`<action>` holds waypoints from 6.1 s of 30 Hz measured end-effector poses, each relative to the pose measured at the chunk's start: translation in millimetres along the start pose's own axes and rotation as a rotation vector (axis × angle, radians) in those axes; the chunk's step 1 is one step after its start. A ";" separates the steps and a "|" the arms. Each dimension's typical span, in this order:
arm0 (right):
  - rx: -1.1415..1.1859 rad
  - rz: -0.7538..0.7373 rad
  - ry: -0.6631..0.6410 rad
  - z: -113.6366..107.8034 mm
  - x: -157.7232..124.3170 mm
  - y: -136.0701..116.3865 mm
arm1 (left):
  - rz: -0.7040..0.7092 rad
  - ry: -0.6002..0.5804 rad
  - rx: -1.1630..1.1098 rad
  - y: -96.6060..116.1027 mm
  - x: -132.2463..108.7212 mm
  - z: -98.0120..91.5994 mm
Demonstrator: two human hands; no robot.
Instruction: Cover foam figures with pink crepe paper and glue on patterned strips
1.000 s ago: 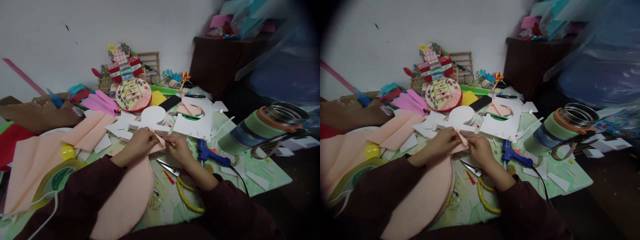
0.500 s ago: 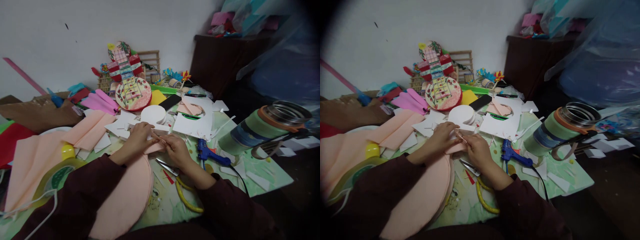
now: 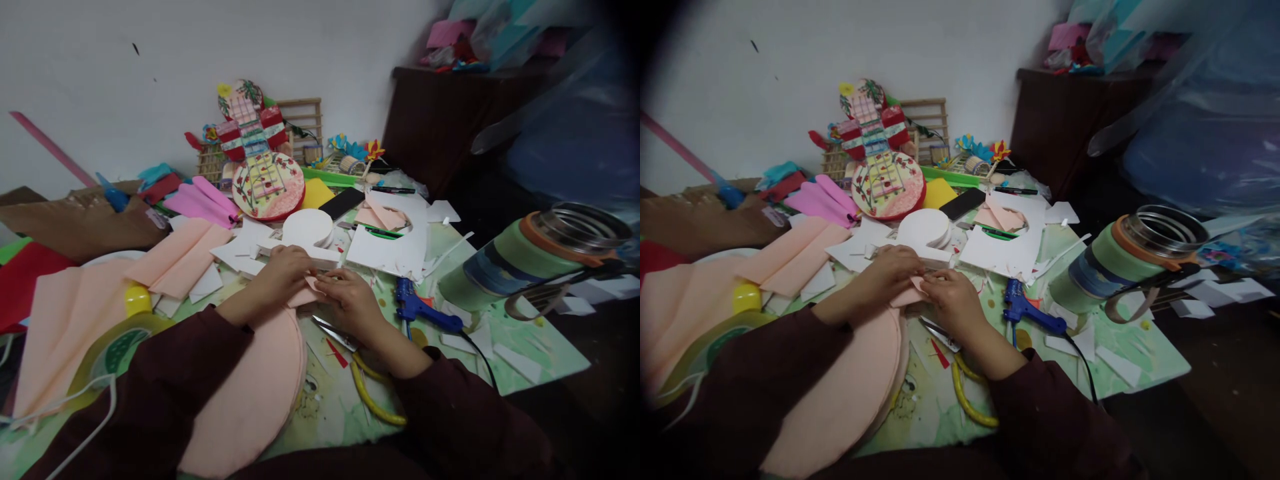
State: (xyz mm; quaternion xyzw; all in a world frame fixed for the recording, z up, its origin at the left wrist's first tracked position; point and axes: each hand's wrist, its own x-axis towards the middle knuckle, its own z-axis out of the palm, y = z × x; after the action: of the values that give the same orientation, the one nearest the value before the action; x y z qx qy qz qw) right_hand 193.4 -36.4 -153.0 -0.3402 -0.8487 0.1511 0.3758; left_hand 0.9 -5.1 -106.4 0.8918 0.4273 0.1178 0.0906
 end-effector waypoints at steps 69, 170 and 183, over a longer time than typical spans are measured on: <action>0.084 0.429 0.143 -1.1 12.2 4.8 | -0.185 -0.064 0.001 20.7 -23.6 -36.1; -0.326 0.584 -0.657 -66.2 -76.4 -69.4 | -0.250 -0.118 -0.319 22.2 -11.6 -7.9; -0.145 0.690 -0.742 -102.9 -85.5 -51.4 | -0.285 -0.148 -0.326 38.8 14.2 -1.3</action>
State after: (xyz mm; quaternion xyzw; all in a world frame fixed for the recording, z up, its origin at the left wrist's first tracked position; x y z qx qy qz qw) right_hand 287.3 -132.6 -103.2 -0.5490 -0.7716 0.3178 -0.0472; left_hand 37.8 -17.9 -93.1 0.8021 0.5165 0.1055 0.2806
